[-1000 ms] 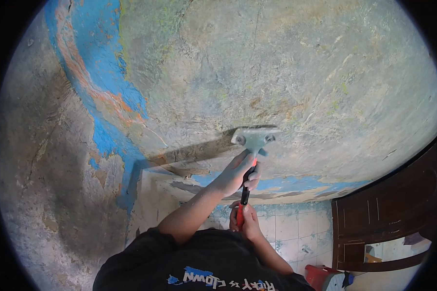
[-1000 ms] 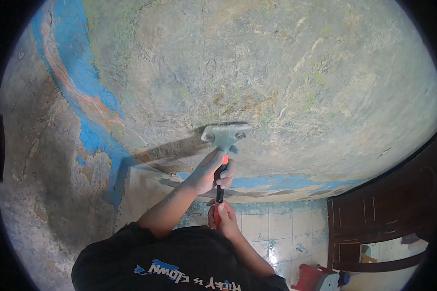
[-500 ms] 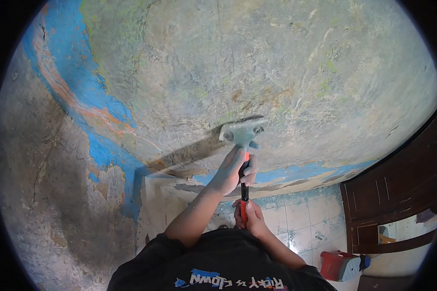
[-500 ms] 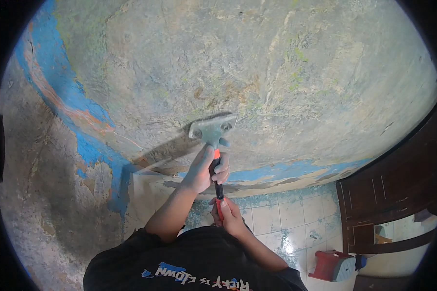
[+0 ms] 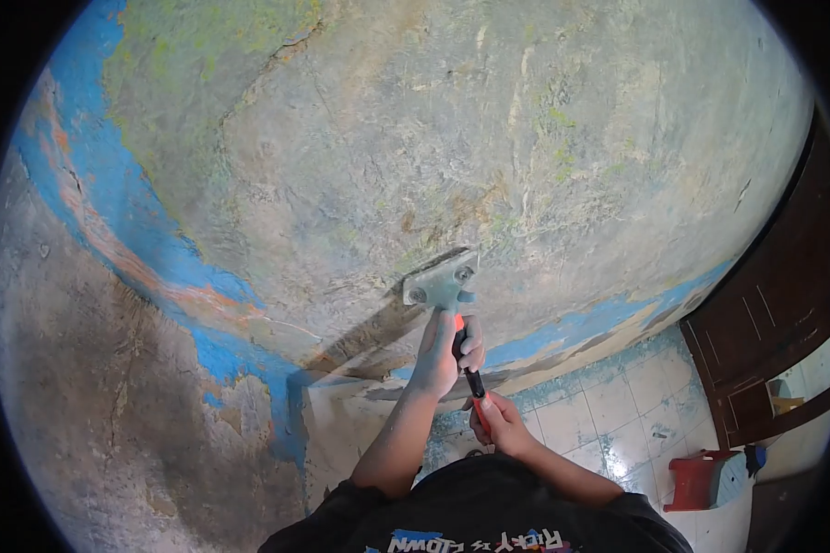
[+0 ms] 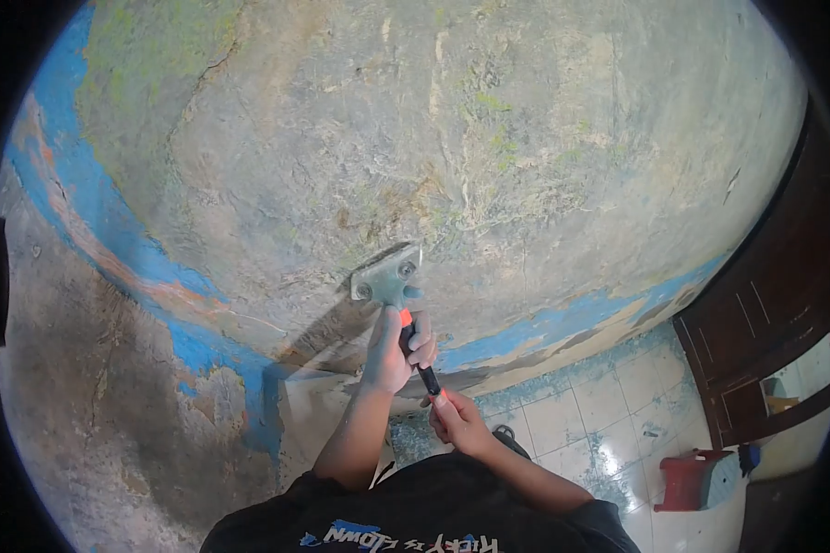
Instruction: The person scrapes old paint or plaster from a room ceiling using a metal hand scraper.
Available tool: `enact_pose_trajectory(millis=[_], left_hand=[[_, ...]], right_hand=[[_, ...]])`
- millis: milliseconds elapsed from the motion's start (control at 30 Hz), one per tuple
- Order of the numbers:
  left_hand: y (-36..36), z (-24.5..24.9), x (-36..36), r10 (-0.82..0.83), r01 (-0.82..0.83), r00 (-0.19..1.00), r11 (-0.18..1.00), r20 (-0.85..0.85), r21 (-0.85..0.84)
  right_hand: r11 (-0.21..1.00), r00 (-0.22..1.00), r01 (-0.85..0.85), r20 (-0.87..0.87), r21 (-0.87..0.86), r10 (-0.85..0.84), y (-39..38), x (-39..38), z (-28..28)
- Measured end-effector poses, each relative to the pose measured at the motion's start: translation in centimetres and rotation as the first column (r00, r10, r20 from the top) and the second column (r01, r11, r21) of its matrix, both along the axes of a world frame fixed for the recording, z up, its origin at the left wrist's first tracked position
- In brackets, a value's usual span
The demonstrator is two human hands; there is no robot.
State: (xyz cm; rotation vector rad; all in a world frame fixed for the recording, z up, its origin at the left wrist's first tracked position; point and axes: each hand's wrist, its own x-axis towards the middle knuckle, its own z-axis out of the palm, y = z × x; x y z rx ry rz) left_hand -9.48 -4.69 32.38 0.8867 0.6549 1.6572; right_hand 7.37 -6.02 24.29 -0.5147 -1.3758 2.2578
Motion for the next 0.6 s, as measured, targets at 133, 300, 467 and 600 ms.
enact_pose_trajectory(millis=[133, 300, 467, 600], left_hand=[[-0.8, -1.8, 1.0, -0.028, 0.031, 0.996, 0.999, 0.083, -0.036], [-0.2, -1.6, 2.1, 0.034, -0.027, 0.997, 0.995, 0.065, -0.094], [1.3, 0.6, 2.7, 0.029, -0.031, 0.999, 0.998, -0.034, -0.057], [1.7, -1.6, 2.8, -0.043, 0.044, 0.999, 0.999, 0.026, -0.019]], right_hand=[[0.995, 0.999, -0.026, 0.026, -0.094, 0.029, -0.9, 1.3, -1.8], [0.998, 0.998, 0.006, 0.062, -0.057, -0.002, -0.2, 2.0, -2.0], [0.999, 0.999, 0.037, 0.022, -0.03, -0.036, 0.6, 2.2, 0.2], [0.999, 0.999, -0.001, 0.05, -0.041, 0.003, 1.0, 3.1, -0.7]])
